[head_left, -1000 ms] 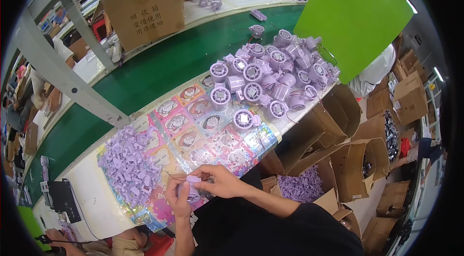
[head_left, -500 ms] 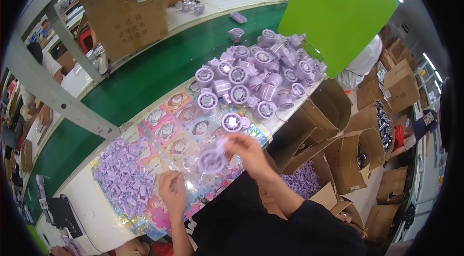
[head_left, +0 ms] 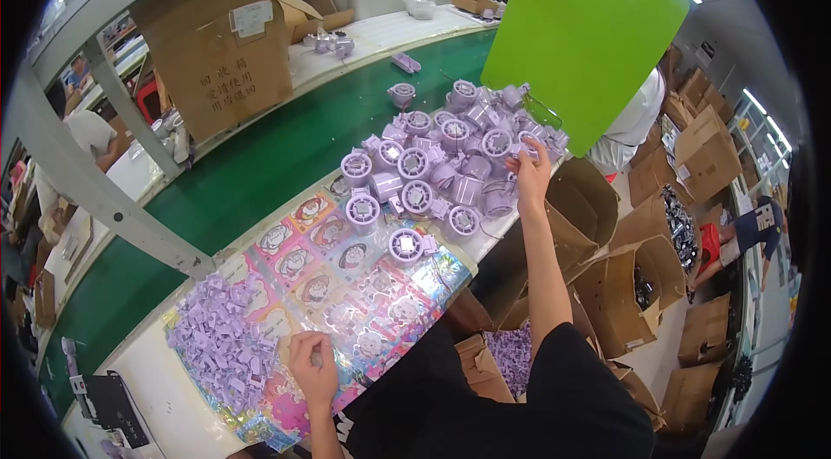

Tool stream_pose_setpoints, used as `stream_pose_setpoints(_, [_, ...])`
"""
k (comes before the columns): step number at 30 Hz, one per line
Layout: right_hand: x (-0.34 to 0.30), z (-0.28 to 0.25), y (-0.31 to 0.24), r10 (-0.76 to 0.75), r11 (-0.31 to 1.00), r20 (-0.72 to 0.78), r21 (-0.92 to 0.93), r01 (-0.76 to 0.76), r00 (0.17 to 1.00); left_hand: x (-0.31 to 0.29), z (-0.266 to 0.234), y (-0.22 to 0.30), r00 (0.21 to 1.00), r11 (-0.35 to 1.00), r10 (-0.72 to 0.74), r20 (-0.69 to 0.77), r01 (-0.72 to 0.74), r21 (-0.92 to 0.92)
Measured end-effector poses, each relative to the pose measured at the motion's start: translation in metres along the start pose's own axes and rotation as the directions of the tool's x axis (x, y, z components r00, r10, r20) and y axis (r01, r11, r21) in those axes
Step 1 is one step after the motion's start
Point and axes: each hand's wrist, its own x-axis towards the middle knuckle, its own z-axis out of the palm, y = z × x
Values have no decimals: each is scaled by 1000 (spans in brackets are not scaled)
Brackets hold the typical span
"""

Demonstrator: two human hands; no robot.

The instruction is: The person assembles small fan components by fitting plastic clips onto fan head units by hand and arranging the assembled parts on the work surface.

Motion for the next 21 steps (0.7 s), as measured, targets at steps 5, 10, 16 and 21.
stream_pose_setpoints(5, [10,11,4,9,918,72,-396,20,997,-1,-4,-2,1000,1000,12,-13,-12,20])
stream_pose_setpoints(10, [14,2,10,-274,602,183,-733,317,944,1,-2,-1,1000,1000,-20,-14,20,20])
stream_pose_setpoints(16, [1,-12,17,-386,579,268,-674,458,883,1,-1,2,1000,999,-7,-16,8,36])
stream_pose_setpoints(21, [-2,-32,25,-229,835,127,-484,262,965,1,1,4,1000,999,-14,-7,14,36])
